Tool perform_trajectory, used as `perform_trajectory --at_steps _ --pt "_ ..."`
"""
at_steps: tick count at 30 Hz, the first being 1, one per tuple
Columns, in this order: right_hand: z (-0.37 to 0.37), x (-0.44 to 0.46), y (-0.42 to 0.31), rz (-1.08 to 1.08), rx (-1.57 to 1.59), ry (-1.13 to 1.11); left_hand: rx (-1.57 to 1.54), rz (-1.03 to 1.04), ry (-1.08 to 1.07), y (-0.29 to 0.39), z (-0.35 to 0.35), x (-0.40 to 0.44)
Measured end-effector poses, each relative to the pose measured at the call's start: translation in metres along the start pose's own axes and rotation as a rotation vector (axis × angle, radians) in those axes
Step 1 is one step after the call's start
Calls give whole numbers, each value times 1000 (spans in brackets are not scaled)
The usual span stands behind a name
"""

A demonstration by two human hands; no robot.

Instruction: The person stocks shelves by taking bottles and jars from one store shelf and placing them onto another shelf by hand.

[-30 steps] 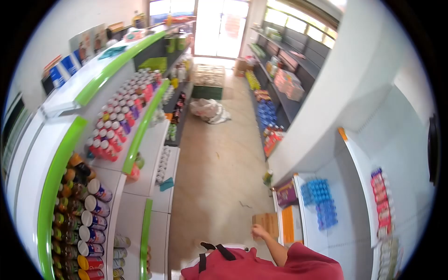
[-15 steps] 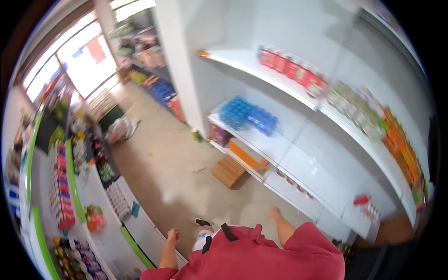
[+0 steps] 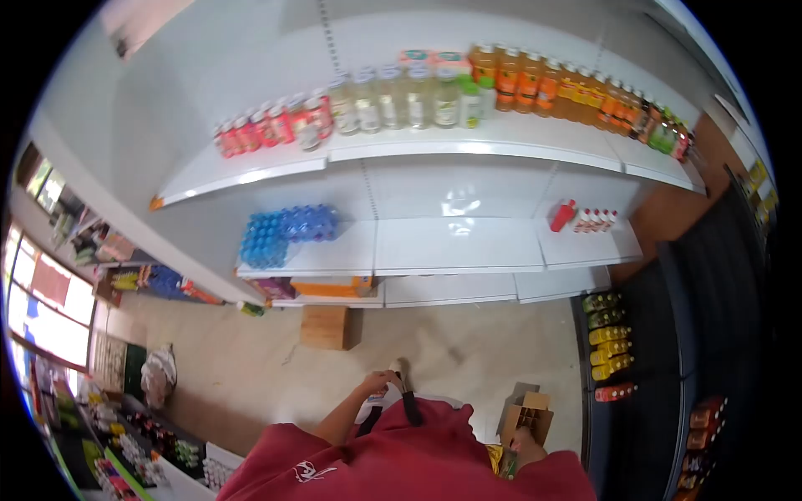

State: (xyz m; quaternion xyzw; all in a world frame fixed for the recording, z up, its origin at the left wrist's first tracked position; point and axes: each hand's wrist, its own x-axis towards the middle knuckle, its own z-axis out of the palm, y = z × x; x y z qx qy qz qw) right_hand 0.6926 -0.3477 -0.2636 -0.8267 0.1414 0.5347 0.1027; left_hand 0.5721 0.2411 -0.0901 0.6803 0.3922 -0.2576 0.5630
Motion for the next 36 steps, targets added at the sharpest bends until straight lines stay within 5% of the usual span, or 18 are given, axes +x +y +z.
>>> perform_trajectory --at_steps 1,2,5,7,8,10,11,12,13,14,15,17,21,26,29,34,36 --pt "16 -5 8 -1 -65 -74 38 -49 -15 12 7 17" --pt "26 -7 11 -1 -126 -149 172 196 -61 -2 16 43" --pt "37 4 3 -123 -168 -239 555 404 -222 10 38 81" --pt "27 22 -6 -497 -298 -58 628 419 -243 26 54 111" --pt "16 38 0 -971 -640 161 625 402 -232 37 62 128" --pt "-3 56 -57 -461 214 200 618 438 -311 69 65 154" --pt "-48 13 -94 -450 224 255 605 490 -402 90 64 169" --pt "-70 4 -123 -387 551 290 646 549 -485 114 65 188" --pt "-76 76 -114 -835 -21 589 501 371 -494 144 71 190" --pt "-130 -3 -174 -522 564 269 336 195 -476 177 76 189" --pt "-173 -75 -221 -570 690 229 177 33 -430 208 83 189" --pt "-228 -77 -271 -956 200 565 153 227 -364 259 90 199" --pt "-340 -171 -376 -1062 249 539 88 537 -225 356 105 195" --pt "-428 -262 -459 -1303 456 578 160 1040 -196 507 83 79" --pt "-476 -317 -495 -1529 300 689 488 1114 80 596 52 6" --pt "-543 -367 -558 -1800 685 497 55 1459 558 684 16 -24" --pt "-565 -361 -595 -1872 732 484 13 1446 832 713 11 -15"
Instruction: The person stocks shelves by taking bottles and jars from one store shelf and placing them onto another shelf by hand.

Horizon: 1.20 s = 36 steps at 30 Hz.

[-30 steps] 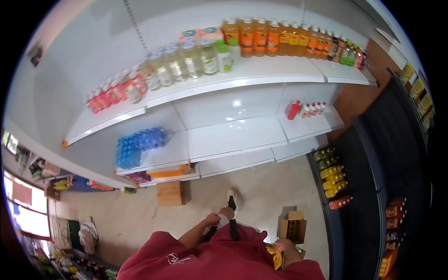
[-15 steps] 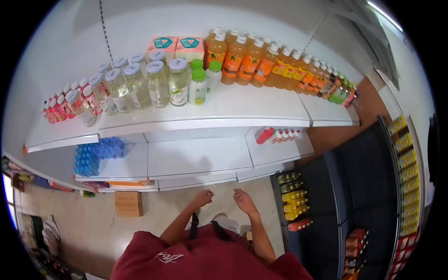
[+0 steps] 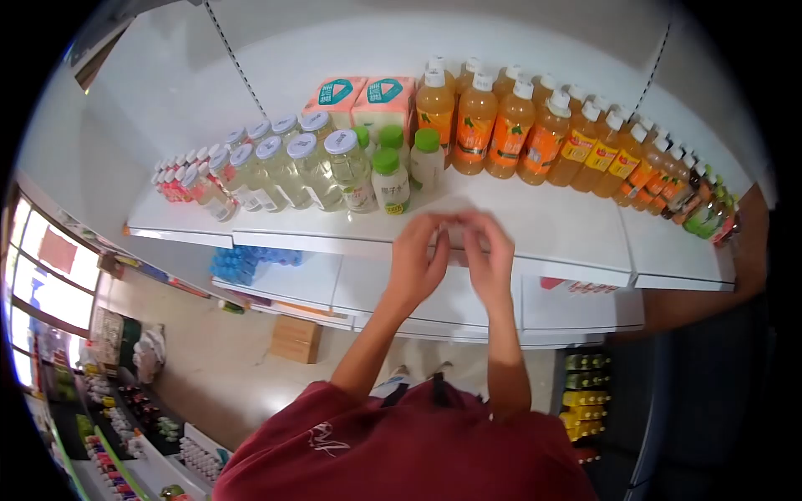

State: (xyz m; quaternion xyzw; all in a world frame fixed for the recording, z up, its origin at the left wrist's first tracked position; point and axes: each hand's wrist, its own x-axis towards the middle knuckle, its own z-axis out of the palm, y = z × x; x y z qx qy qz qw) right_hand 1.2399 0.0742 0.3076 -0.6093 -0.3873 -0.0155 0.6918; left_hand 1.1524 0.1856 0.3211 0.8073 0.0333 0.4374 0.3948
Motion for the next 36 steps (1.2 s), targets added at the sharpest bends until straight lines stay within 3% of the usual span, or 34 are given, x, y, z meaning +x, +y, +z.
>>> perform_trajectory --at_steps 1,5,10,14,17,23,29,36 --pt "4 22 11 -105 -49 2 15 8 95 -8 13 14" --pt "23 73 30 0 137 -49 25 47 330 -31 51 40" --pt "26 79 40 112 112 -86 0 -72 393 -36 61 42" --pt "28 76 37 120 142 -109 -38 -131 387 -37 60 41" --pt "29 76 45 200 207 -124 -122 -296 319 -24 59 42" --pt "28 72 50 165 103 -87 33 -152 375 -37 62 41" --pt "19 70 44 -7 -295 140 -191 -181 313 -41 67 38" --pt "25 71 42 61 63 188 -124 -175 226 -36 66 49"
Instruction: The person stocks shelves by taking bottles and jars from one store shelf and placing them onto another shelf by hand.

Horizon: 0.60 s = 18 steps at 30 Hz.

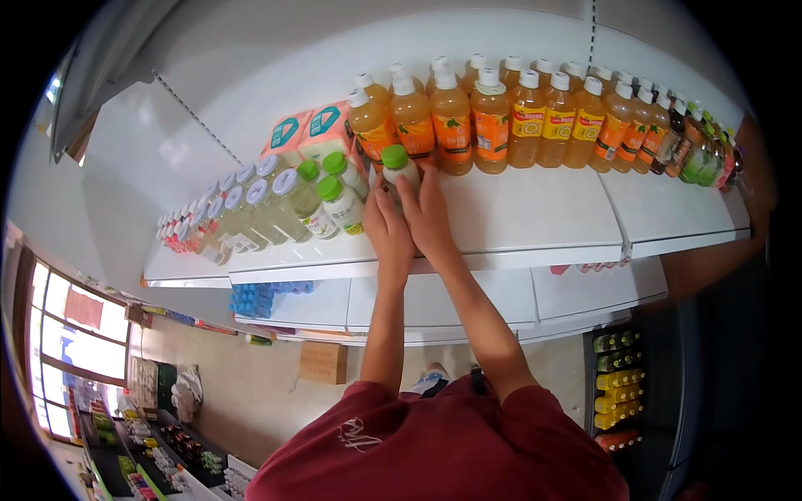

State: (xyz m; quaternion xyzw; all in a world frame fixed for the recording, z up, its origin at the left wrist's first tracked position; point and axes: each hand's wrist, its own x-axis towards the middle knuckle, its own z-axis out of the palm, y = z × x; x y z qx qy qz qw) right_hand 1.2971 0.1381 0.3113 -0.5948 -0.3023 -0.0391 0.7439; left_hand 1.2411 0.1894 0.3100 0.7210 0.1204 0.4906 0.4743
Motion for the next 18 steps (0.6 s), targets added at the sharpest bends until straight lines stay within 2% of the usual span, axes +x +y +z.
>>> perform_trajectory --at_steps 2,5,8,11,14,18 --pt "-2 2 3 33 40 16 79 89 -28 10 4 5" --pt "-3 3 4 -85 -196 78 -23 -64 7 -5 8 6" --pt "-1 0 6 -129 -345 78 -152 -107 89 -28 7 8" --pt "3 -2 2 -63 -325 55 -193 -165 41 -24 1 7" --pt "4 -3 -8 41 -88 5 -188 -183 6 -16 -1 6" --pt "3 -1 -6 4 -122 7 -181 -98 20 -20 0 9"
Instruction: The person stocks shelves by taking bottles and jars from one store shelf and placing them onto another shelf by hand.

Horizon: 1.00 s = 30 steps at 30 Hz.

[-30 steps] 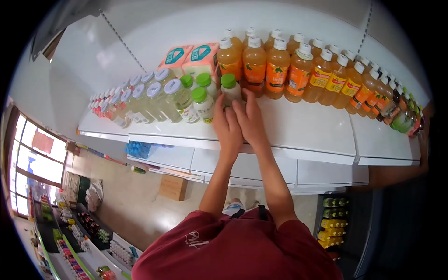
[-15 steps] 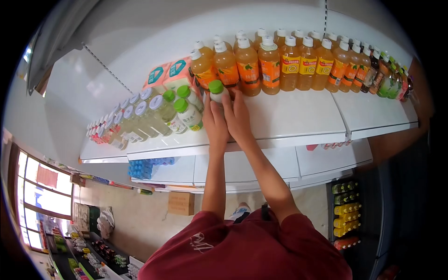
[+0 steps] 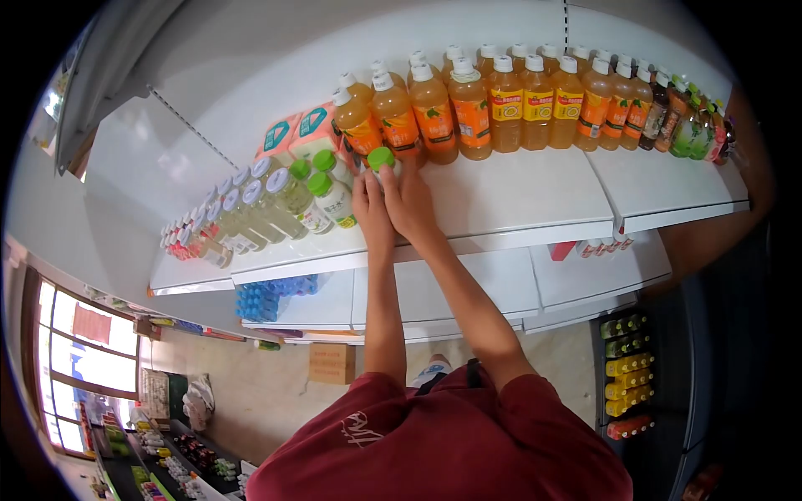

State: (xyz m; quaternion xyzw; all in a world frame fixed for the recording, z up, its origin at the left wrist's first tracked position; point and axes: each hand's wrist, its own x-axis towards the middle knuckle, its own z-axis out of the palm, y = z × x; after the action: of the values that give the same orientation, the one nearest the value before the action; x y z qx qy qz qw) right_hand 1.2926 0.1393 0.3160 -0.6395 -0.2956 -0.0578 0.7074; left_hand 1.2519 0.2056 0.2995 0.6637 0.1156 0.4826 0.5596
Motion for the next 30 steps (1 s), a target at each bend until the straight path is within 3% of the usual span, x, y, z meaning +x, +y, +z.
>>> perform_trajectory --at_steps 5,8,11,15,17,22,30 --pt "-9 -4 0 -51 168 -58 -34 6 14 3 -7 -12" --pt "-37 -26 -35 138 196 -145 -3 189 15 30 4 -39" --pt "-54 -58 -57 19 299 -104 22 200 66 58 16 -74" --pt "-81 -82 -67 19 320 -86 -67 89 -69 99 28 -103" --pt "-90 -87 -74 39 374 -73 -23 79 -234 103 18 -108" --pt "-91 -99 -68 88 349 -109 36 90 -260 104 12 -115" --pt "-41 -113 -67 54 612 -339 188 144 -74 106 -49 -123"
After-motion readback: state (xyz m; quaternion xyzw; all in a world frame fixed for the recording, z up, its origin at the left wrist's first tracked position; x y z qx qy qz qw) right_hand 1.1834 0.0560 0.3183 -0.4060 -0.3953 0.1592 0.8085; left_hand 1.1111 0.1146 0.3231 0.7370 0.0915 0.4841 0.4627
